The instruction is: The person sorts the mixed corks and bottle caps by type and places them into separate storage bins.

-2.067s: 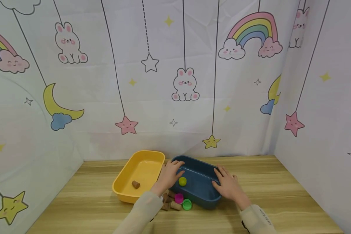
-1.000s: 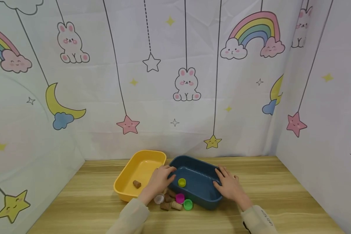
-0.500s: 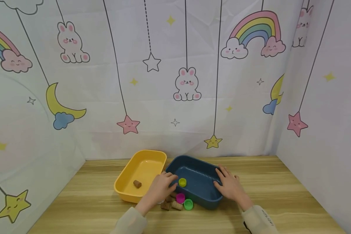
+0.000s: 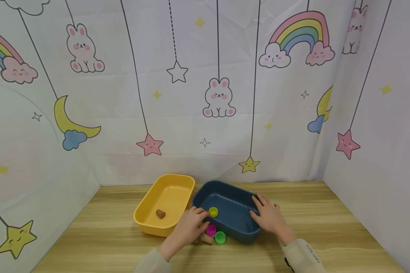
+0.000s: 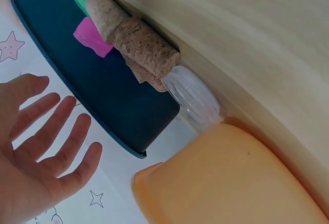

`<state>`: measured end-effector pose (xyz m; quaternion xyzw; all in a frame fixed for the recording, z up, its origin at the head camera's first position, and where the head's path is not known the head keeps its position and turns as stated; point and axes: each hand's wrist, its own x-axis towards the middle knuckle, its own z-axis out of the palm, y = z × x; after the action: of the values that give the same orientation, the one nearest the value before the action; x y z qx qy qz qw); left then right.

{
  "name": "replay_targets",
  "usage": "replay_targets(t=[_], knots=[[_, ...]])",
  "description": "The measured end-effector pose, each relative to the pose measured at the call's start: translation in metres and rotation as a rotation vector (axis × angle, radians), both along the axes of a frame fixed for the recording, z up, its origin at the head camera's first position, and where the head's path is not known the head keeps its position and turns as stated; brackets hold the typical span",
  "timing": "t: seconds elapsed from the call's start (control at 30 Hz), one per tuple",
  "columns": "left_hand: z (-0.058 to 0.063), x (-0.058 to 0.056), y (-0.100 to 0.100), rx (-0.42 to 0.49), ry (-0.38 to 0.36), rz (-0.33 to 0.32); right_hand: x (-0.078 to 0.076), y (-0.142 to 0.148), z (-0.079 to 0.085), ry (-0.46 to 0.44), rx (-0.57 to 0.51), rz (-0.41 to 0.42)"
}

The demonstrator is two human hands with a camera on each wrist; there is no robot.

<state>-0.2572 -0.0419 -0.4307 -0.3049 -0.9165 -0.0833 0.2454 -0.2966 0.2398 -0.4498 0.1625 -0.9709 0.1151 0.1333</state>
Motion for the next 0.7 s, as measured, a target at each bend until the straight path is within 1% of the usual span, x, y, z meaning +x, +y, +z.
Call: replay_targets(t=[0.13, 0.4, 0.6, 0.7], knots=[[-0.002, 0.003, -0.002, 0.0, -0.003, 0.004, -0.001, 0.0, 0.0, 0.004, 0.003, 0.0], [-0.011, 0.008, -0.004, 0.003, 0.024, 0.0, 0.0, -0.001, 0.002, 0.005, 0.0, 0.003], [-0.017, 0.012, -0.008, -0.012, -0.028, -0.007, 0.0, -0.002, 0.002, -0.004, 0.002, 0.004], [-0.018, 0.014, -0.011, -0.026, -0.03, -0.005, 0.0, -0.002, 0.002, -0.006, -0.001, 0.005]])
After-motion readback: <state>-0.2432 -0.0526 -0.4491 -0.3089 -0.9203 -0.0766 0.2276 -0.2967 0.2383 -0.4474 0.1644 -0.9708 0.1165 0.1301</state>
